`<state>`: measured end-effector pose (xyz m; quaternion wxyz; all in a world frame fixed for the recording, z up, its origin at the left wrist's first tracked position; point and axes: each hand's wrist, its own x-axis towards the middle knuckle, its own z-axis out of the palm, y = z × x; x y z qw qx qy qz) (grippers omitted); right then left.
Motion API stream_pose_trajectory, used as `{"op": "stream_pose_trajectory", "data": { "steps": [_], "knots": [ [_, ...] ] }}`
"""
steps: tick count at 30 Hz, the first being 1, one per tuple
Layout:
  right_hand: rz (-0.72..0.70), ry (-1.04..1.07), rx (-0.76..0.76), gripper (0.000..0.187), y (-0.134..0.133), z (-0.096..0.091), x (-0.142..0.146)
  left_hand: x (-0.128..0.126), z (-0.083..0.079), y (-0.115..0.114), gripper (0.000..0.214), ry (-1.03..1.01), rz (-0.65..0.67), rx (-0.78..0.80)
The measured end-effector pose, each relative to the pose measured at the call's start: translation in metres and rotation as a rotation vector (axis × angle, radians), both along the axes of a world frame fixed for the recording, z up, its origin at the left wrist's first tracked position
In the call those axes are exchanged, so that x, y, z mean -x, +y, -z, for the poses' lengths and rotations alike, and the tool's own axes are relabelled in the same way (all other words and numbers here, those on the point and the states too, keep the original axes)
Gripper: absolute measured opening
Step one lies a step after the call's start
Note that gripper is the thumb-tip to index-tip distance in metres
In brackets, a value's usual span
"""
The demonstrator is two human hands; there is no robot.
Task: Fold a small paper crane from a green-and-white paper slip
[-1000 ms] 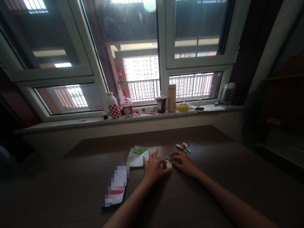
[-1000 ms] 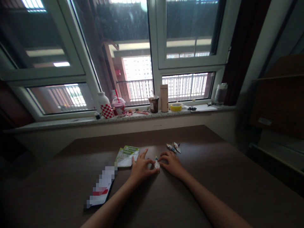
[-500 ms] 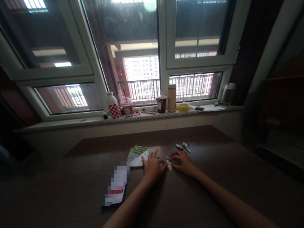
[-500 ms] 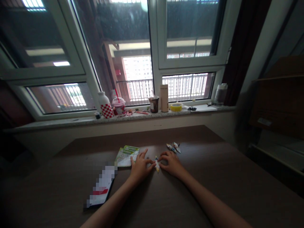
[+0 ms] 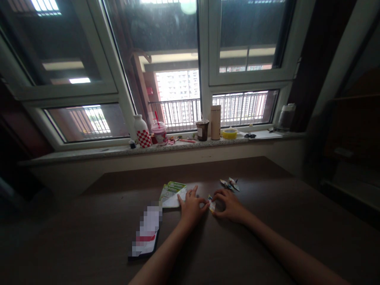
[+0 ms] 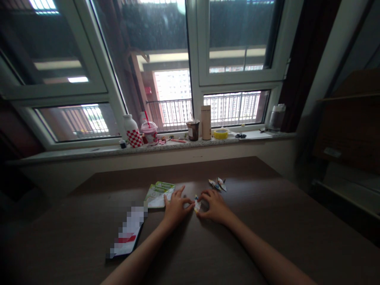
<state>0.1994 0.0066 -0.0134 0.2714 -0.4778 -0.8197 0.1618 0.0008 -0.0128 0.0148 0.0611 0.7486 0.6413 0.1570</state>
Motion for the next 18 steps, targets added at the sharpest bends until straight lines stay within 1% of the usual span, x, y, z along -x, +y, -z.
{"op": "stream_pose_trajectory", "data": {
  "steps": [3, 5, 11, 18],
  "knots": [
    [-0.005, -0.016, 0.015, 0.052, -0.0022, -0.0018, -0.0004, 0.0009, 0.0002, 0.0006, 0.019, -0.010, 0.003, 0.000],
    [-0.011, -0.022, 0.024, 0.054, -0.0028, -0.0030, -0.0014, 0.0020, 0.0012, 0.0012, 0.019, -0.025, 0.011, -0.007],
    [-0.006, 0.039, 0.024, 0.034, 0.0002, -0.0013, -0.0027, 0.0027, 0.0029, 0.0020, 0.019, -0.047, 0.015, -0.014],
    [0.022, 0.071, -0.028, 0.020, 0.0066, 0.0052, 0.0014, 0.0008, -0.0018, 0.0008, 0.018, -0.060, 0.007, 0.001]
  ]
}}
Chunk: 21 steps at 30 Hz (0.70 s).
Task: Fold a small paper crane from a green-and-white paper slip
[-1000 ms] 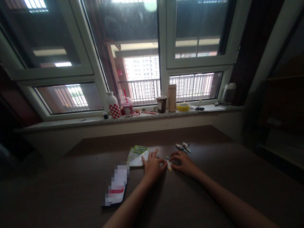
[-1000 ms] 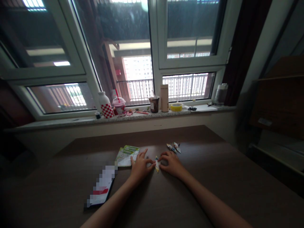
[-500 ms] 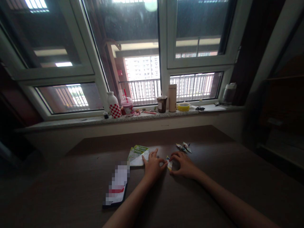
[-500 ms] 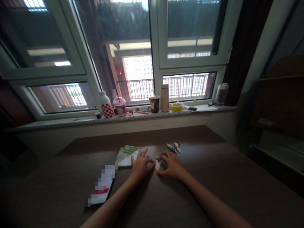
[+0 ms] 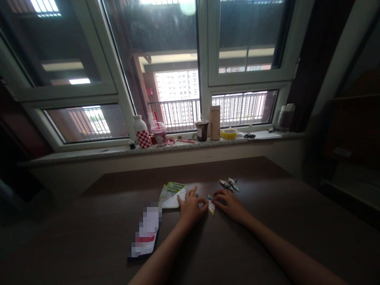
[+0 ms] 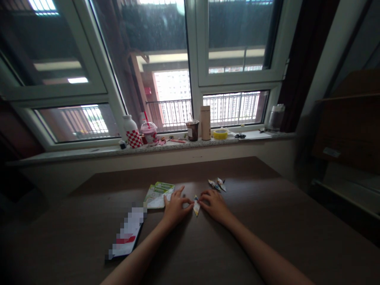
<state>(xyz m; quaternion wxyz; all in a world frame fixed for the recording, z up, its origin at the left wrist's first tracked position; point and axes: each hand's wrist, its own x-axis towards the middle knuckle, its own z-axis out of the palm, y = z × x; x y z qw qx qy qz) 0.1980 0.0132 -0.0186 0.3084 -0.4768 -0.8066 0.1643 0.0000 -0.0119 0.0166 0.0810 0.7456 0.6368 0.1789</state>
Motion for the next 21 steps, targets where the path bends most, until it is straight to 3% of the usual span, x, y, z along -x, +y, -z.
{"op": "stream_pose_trajectory", "data": {
  "steps": [4, 13, 21],
  "knots": [
    [0.012, -0.017, -0.017, 0.014, 0.0004, -0.0001, 0.0021, -0.0002, 0.0020, 0.0005, 0.016, -0.010, 0.013, -0.026],
    [-0.013, -0.016, -0.025, 0.022, -0.0013, -0.0016, -0.0007, 0.0021, 0.0016, 0.0007, 0.020, 0.025, 0.035, -0.008],
    [-0.020, -0.057, 0.016, 0.031, -0.0025, -0.0038, -0.0015, 0.0067, -0.0005, -0.0020, 0.040, 0.031, 0.085, 0.051]
  ]
}}
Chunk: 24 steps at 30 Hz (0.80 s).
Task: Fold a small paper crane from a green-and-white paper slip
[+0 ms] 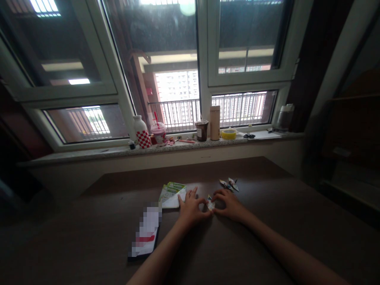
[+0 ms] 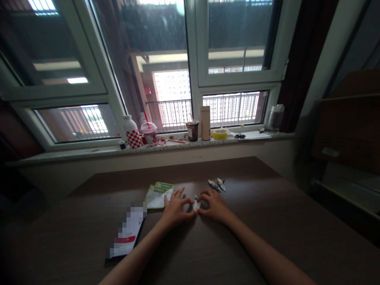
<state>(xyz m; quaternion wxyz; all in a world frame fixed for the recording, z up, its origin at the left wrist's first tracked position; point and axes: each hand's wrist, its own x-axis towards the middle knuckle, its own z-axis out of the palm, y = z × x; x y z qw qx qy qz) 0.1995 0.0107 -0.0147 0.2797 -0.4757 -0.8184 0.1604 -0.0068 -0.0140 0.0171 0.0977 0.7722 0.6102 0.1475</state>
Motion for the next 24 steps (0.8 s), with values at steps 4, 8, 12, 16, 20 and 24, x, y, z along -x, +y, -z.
{"op": "stream_pose_trajectory", "data": {
  "steps": [4, 8, 12, 16, 20, 24],
  "knots": [
    [-0.005, -0.010, 0.004, 0.034, -0.0006, 0.0001, -0.0003, 0.0028, -0.0010, 0.0010, 0.047, 0.009, 0.022, 0.017],
    [-0.014, -0.013, -0.014, 0.038, -0.0029, -0.0007, -0.0005, 0.0061, -0.0017, 0.0025, 0.043, 0.019, 0.021, 0.051],
    [-0.018, -0.023, -0.025, 0.041, -0.0050, -0.0013, -0.0004, 0.0063, -0.0005, 0.0042, 0.028, 0.028, -0.022, 0.049],
    [-0.028, -0.039, -0.002, 0.050, -0.0050, -0.0019, -0.0009, 0.0043, 0.0009, 0.0050, 0.026, 0.029, -0.029, 0.035],
    [-0.049, -0.034, 0.027, 0.051, -0.0035, -0.0023, -0.0028, 0.0035, 0.0011, 0.0039, 0.025, 0.019, -0.032, 0.031],
    [-0.065, -0.001, 0.054, 0.046, -0.0005, 0.0000, -0.0065, 0.0041, 0.0015, 0.0041, 0.025, 0.000, -0.023, 0.036]
  ]
}}
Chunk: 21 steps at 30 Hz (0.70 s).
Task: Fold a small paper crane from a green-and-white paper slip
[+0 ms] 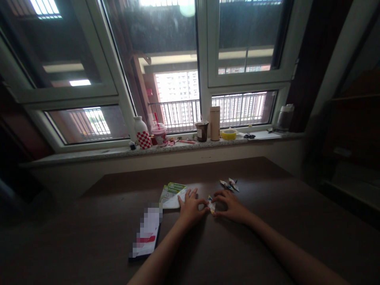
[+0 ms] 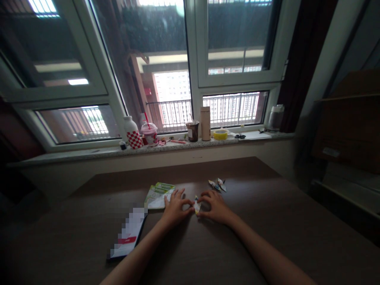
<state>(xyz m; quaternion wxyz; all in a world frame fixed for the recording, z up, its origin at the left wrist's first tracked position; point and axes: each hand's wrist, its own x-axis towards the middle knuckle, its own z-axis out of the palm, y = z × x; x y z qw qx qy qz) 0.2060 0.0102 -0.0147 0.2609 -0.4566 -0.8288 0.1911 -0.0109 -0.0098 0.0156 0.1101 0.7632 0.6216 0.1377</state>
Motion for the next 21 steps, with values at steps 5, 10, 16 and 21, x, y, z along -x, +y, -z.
{"op": "stream_pose_trajectory", "data": {
  "steps": [5, 10, 16, 21],
  "knots": [
    [-0.026, 0.064, 0.017, 0.024, 0.006, 0.006, -0.003, 0.001, 0.000, 0.002, 0.028, -0.009, 0.012, 0.021],
    [-0.020, 0.126, -0.001, 0.016, 0.011, 0.012, -0.004, 0.001, -0.001, 0.003, 0.029, 0.015, 0.025, 0.012],
    [-0.008, 0.141, -0.024, 0.014, 0.015, 0.017, -0.004, 0.000, -0.004, 0.002, 0.029, 0.019, 0.035, 0.020],
    [0.000, 0.135, -0.046, 0.012, 0.016, 0.018, -0.003, -0.001, -0.003, 0.002, 0.024, 0.015, 0.040, -0.004]
  ]
}}
